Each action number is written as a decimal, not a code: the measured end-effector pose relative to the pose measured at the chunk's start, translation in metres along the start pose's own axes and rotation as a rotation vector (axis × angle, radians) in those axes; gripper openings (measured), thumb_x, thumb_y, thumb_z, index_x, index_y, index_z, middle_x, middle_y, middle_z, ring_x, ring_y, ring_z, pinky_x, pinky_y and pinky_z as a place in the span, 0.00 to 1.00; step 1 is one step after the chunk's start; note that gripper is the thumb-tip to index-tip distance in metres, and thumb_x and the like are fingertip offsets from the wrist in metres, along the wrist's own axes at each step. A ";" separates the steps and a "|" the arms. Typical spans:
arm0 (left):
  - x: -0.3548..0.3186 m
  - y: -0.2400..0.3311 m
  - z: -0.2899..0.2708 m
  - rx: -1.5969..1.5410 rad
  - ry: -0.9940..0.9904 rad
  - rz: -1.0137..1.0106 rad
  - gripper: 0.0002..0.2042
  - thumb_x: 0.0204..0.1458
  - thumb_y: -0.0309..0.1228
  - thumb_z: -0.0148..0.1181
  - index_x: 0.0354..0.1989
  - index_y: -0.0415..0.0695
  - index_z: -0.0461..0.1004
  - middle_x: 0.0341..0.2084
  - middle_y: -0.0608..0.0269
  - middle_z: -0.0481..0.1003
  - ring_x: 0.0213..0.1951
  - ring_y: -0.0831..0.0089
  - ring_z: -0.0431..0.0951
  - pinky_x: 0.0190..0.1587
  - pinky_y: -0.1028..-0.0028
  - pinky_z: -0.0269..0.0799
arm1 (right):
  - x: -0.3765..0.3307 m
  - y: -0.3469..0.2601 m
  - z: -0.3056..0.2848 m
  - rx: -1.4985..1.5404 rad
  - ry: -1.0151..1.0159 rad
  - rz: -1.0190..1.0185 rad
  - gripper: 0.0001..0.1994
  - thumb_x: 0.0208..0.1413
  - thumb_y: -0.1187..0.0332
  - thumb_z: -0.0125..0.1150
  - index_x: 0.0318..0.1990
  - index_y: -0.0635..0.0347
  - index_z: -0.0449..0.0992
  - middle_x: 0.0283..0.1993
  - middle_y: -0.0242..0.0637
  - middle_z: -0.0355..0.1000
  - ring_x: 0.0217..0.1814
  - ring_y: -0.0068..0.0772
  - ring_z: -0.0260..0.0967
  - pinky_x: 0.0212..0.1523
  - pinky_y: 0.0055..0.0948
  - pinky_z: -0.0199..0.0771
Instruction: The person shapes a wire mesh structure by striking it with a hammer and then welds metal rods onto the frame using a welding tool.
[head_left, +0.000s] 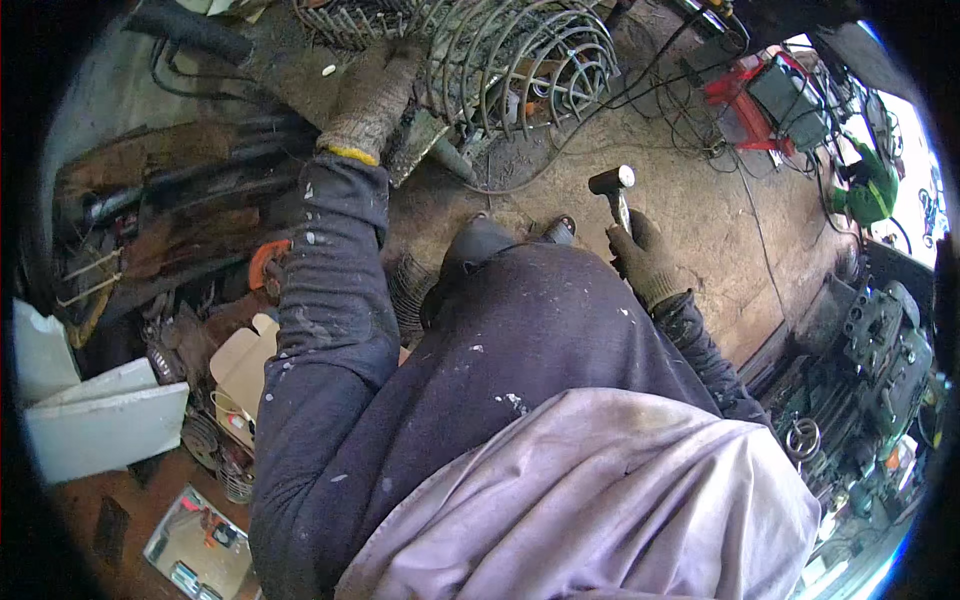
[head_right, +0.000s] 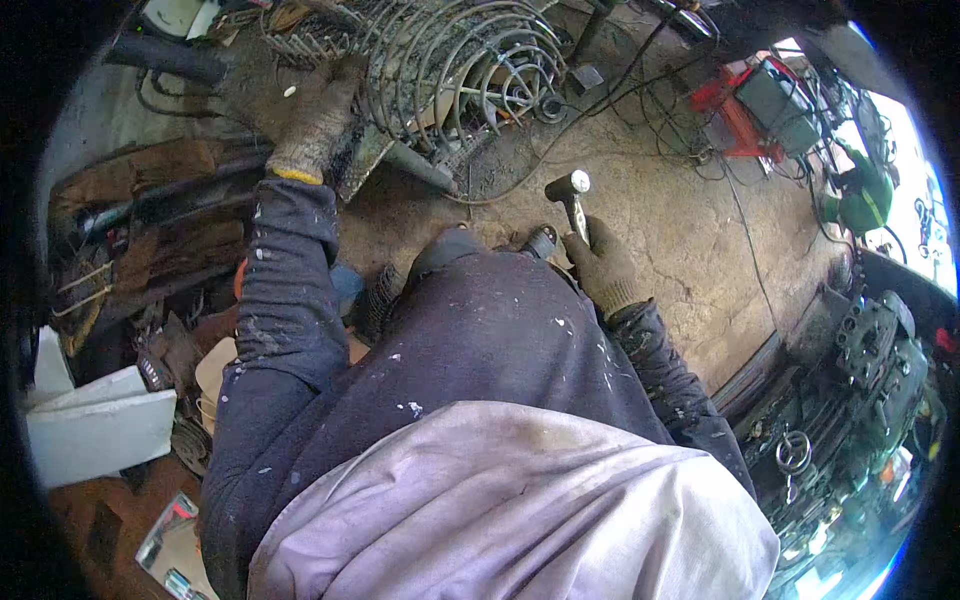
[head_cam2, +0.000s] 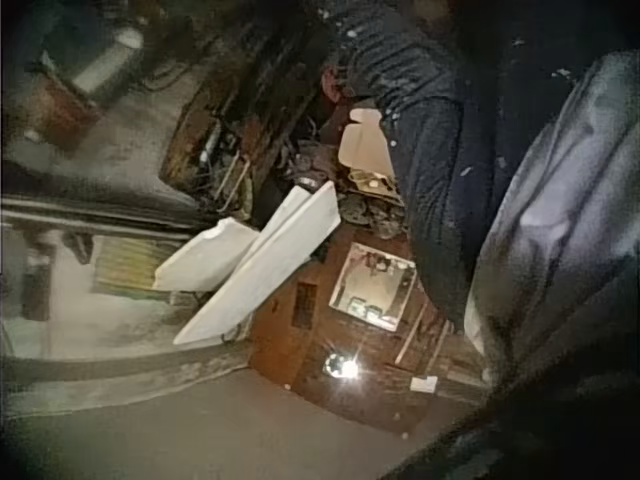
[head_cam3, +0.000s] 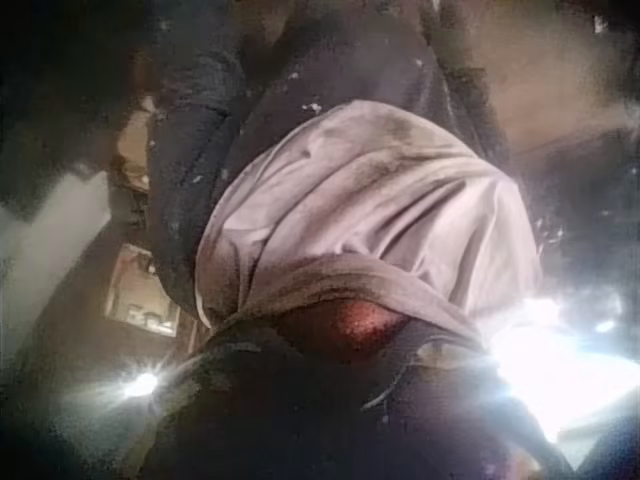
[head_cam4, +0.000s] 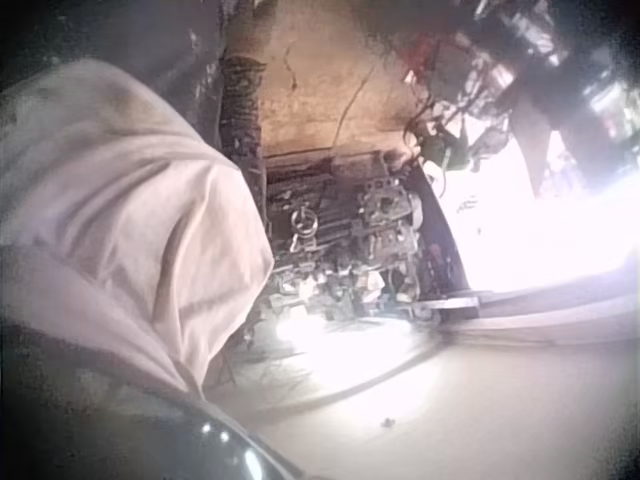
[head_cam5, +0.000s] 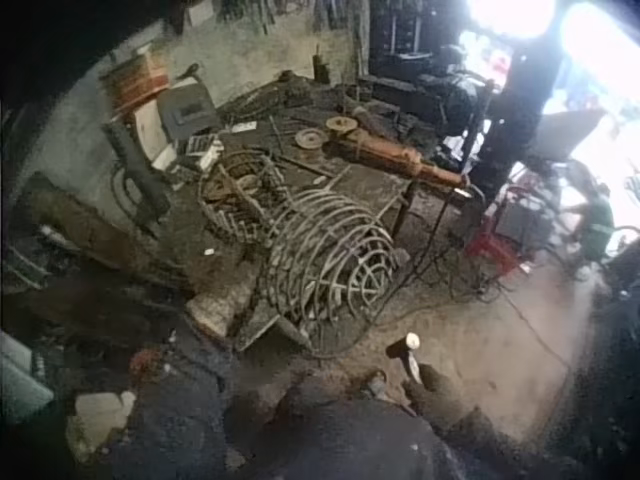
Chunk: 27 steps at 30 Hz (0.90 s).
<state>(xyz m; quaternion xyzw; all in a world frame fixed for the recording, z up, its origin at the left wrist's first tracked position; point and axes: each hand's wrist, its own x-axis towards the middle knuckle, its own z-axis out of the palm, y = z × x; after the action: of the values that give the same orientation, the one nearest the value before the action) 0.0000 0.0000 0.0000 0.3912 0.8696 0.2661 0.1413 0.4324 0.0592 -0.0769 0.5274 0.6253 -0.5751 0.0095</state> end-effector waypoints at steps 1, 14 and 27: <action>0.001 -0.002 0.002 -0.044 -0.019 0.033 0.34 0.60 0.61 0.52 0.60 0.42 0.75 0.53 0.37 0.78 0.56 0.42 0.77 0.60 0.53 0.69 | -0.001 0.001 0.002 -0.028 0.032 -0.017 0.26 0.64 0.53 0.62 0.62 0.63 0.73 0.43 0.47 0.80 0.35 0.40 0.80 0.40 0.39 0.80; 0.004 0.029 -0.001 -0.252 -0.305 0.102 0.31 0.62 0.58 0.55 0.52 0.39 0.78 0.44 0.41 0.81 0.49 0.44 0.81 0.52 0.54 0.73 | -0.044 -0.044 0.094 -0.011 0.451 -0.006 0.25 0.63 0.56 0.60 0.61 0.64 0.73 0.50 0.57 0.79 0.53 0.53 0.78 0.54 0.44 0.76; 0.030 -0.014 0.019 -0.410 -0.433 0.239 0.31 0.64 0.58 0.54 0.55 0.37 0.75 0.43 0.50 0.80 0.45 0.56 0.78 0.51 0.58 0.71 | -0.071 -0.070 0.130 -0.276 0.625 -0.343 0.24 0.60 0.56 0.64 0.60 0.57 0.75 0.44 0.53 0.80 0.45 0.58 0.79 0.44 0.48 0.78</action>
<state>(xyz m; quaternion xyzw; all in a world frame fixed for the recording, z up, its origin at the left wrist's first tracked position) -0.0192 0.0220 -0.0249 0.5014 0.6954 0.3612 0.3668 0.3396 -0.0663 -0.0269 0.5589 0.7488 -0.2900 -0.2072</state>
